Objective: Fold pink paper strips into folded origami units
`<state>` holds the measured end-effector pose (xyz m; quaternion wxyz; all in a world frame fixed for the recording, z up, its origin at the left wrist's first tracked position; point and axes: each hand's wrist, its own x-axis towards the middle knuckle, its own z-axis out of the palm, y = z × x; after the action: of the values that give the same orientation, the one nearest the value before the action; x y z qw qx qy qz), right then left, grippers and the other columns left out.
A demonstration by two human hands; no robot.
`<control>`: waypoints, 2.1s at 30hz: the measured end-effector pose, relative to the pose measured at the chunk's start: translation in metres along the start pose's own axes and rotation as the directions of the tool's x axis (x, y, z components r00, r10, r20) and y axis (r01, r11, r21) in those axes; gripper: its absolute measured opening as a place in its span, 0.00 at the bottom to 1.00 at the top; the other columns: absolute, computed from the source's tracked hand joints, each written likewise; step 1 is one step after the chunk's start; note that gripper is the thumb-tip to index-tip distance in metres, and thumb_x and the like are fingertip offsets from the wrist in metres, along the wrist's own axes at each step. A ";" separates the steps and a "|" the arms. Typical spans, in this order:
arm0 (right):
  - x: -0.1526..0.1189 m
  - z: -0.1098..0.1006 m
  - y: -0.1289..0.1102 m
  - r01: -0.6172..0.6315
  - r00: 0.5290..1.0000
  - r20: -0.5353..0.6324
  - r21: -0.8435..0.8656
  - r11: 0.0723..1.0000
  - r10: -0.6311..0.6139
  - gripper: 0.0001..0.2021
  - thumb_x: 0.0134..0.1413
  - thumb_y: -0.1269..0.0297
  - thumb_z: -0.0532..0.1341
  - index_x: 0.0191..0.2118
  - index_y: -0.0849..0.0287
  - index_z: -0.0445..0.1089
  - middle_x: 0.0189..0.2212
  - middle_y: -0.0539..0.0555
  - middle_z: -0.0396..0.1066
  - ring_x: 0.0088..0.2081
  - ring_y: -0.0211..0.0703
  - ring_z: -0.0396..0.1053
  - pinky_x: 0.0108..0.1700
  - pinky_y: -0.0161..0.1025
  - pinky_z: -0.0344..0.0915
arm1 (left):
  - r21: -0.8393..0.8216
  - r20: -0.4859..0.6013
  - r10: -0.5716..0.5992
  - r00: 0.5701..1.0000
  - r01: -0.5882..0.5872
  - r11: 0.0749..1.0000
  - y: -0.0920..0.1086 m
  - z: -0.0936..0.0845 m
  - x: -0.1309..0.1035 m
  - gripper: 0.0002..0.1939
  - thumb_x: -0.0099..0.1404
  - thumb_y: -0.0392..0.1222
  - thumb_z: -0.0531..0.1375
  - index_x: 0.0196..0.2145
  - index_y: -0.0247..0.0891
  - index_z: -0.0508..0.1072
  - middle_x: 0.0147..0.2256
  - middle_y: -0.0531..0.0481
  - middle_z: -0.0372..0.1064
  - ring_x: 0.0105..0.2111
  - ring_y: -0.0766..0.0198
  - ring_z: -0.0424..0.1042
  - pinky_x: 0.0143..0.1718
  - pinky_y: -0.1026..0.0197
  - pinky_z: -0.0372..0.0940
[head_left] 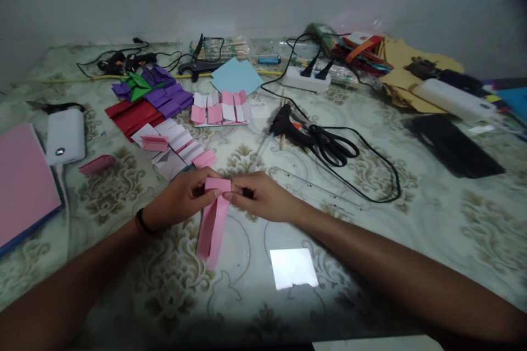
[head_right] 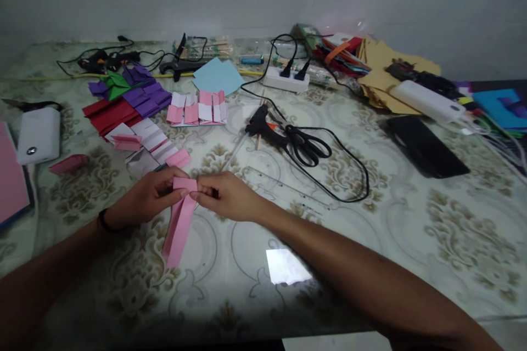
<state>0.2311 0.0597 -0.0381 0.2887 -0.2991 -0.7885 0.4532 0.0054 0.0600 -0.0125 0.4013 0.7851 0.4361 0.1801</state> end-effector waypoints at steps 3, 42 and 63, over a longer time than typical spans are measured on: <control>0.000 0.000 0.001 0.000 1.000 -0.005 0.006 1.000 0.000 0.18 0.66 0.60 0.59 0.25 0.60 0.57 0.20 0.44 0.53 0.23 0.31 0.52 0.27 0.31 0.50 | -0.001 0.002 0.013 1.000 -0.013 1.000 -0.002 0.000 0.000 0.07 0.68 0.42 0.60 0.40 0.37 0.72 0.32 0.55 0.73 0.31 0.66 0.70 0.32 0.65 0.62; 0.000 0.000 0.001 0.042 0.999 -0.022 0.025 0.999 -0.041 0.17 0.66 0.63 0.59 0.25 0.60 0.59 0.20 0.43 0.53 0.23 0.30 0.52 0.27 0.29 0.51 | 0.013 -0.015 0.060 0.998 -0.060 0.998 0.003 0.000 0.002 0.05 0.68 0.41 0.59 0.38 0.37 0.72 0.30 0.57 0.70 0.28 0.69 0.68 0.29 0.67 0.61; -0.001 0.000 0.000 0.035 0.999 -0.029 -0.011 0.999 -0.035 0.18 0.67 0.61 0.59 0.25 0.60 0.58 0.20 0.43 0.52 0.23 0.30 0.52 0.27 0.29 0.51 | 0.020 -0.008 0.037 0.999 -0.037 0.999 0.000 0.000 0.001 0.07 0.67 0.42 0.59 0.39 0.38 0.72 0.30 0.55 0.70 0.29 0.67 0.68 0.30 0.66 0.62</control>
<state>0.2317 0.0595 -0.0384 0.3068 -0.2934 -0.7916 0.4396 0.0064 0.0609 -0.0128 0.3882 0.7961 0.4251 0.1865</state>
